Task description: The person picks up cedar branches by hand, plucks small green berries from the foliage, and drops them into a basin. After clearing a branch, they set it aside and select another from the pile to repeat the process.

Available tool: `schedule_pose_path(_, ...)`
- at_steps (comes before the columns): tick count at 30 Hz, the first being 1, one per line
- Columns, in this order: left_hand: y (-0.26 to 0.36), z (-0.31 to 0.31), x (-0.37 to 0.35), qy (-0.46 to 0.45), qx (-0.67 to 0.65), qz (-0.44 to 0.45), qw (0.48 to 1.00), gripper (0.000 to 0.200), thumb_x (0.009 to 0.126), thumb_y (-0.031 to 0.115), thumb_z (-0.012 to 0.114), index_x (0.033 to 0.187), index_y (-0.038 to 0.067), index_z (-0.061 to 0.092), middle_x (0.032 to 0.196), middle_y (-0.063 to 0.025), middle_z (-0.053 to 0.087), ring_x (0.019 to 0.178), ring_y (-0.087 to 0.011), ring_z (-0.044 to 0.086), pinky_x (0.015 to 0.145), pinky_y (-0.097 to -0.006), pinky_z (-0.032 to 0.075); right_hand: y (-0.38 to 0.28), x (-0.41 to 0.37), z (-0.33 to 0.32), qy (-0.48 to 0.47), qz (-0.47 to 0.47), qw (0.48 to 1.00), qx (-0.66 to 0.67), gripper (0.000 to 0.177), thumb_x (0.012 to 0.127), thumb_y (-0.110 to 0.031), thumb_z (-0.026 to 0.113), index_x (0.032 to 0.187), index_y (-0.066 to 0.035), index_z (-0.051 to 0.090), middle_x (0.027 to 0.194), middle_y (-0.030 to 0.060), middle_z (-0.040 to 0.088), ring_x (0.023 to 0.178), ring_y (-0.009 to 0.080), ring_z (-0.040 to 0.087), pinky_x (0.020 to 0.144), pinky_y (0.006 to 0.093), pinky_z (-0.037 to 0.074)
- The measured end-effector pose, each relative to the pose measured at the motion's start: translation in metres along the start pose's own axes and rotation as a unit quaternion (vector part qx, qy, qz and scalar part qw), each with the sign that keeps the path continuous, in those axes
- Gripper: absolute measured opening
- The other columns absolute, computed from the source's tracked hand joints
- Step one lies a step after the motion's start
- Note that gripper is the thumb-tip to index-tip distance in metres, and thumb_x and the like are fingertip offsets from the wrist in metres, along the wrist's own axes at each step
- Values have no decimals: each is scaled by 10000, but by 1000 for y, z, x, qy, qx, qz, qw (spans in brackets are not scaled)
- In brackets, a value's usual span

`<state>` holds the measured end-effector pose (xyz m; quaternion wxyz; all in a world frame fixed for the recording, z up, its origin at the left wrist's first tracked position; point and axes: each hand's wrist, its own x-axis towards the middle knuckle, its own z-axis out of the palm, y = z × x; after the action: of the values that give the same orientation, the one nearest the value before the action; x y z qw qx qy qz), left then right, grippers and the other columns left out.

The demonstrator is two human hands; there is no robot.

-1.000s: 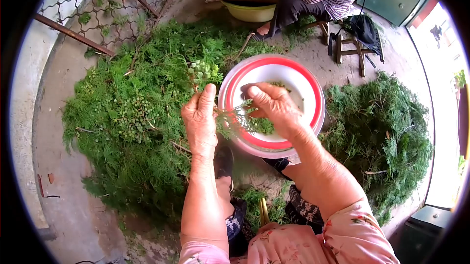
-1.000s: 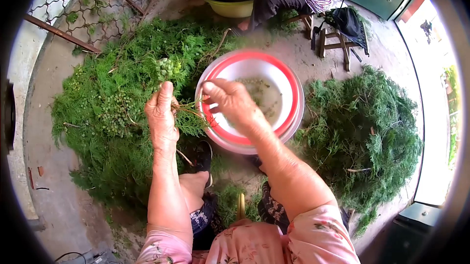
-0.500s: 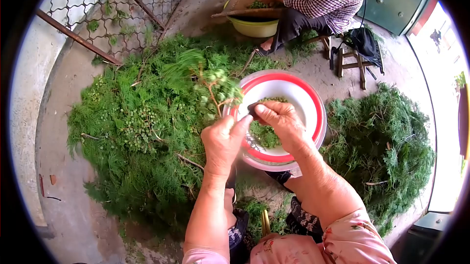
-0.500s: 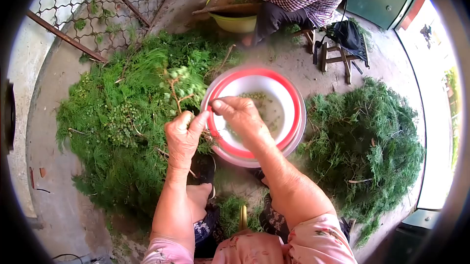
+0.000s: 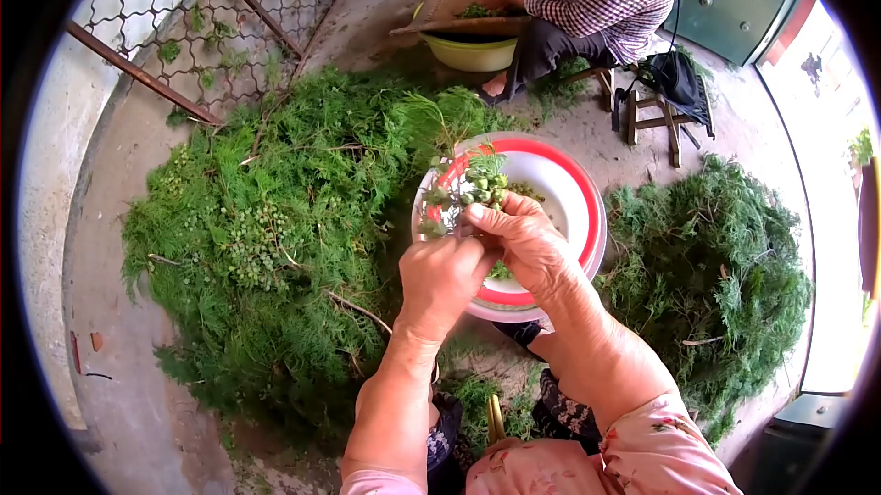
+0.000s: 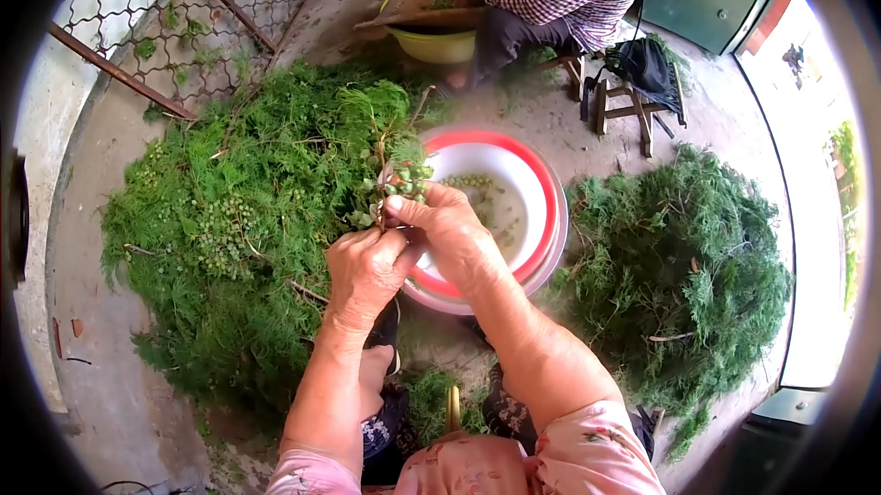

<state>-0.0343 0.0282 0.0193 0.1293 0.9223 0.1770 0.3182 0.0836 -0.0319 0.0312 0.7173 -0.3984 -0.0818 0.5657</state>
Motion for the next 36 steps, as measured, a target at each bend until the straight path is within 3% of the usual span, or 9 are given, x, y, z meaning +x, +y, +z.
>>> schedule_pose_path(4,3,4,-2,-33,-14,-8,999,125,671,128,696,736,80,601,633,-66,570,563,-254,575,516,-343,465,-3,1,-1,37,-11,999,9,127,844,-32,586,968,-8,602,859,56,634,764,149,584,713,287,478)
schedule_pose_path(10,11,6,-1,-54,-49,-30,997,460,692,148,701,1138,112,594,847,-111,599,702,-294,609,617,-366,516,-3,9,-8,25,-108,993,-46,173,836,-11,570,1008,-32,582,857,50,633,756,140,583,699,288,479)
schedule_pose_path(18,17,4,-4,-51,-90,-36,994,592,761,473,617,1253,159,518,1044,-113,614,773,-247,644,627,-321,538,-20,5,-14,-1,-74,997,-24,247,788,20,562,1034,4,562,887,80,631,766,164,604,746,305,500)
schedule_pose_path(20,21,0,-2,3,-93,-75,993,628,813,572,521,1237,109,531,843,-89,663,601,-151,643,506,-270,542,-27,3,-14,12,-88,995,-43,255,786,25,562,1040,8,559,894,94,632,740,172,620,704,294,519)
schedule_pose_path(22,7,3,-9,86,-157,-107,978,546,869,468,533,1233,60,531,754,-84,638,586,-150,623,543,-279,524,-31,6,-22,30,-72,991,-109,229,791,20,576,1019,20,557,873,101,627,712,180,625,669,297,527)
schedule_pose_path(24,-1,0,-7,161,-140,-150,965,294,833,140,634,1107,34,610,823,-75,626,725,-161,601,643,-279,507,-33,7,-26,20,-50,989,-135,223,794,7,592,1012,32,551,863,105,622,710,185,627,657,301,536)
schedule_pose_path(26,-13,-6,0,149,-3,-27,988,264,770,80,667,1033,57,653,913,-66,619,834,-198,578,713,-305,488,-32,7,-26,8,-21,989,-146,237,798,6,601,1026,33,543,864,97,616,718,178,623,651,298,540)
schedule_pose_path(31,-4,-4,6,59,-12,49,997,359,625,73,721,972,159,692,1124,-72,603,1039,-274,543,920,-384,399,-22,11,-30,-46,29,990,-128,277,842,-39,572,1101,40,515,894,94,613,754,171,621,656,300,548)
schedule_pose_path(36,-10,0,1,-3,-64,17,998,340,620,68,726,948,149,692,1154,-106,581,968,-269,567,895,-391,410,-27,13,-33,-60,48,988,-133,300,873,-89,524,1111,90,495,896,142,604,740,192,632,672,297,557)
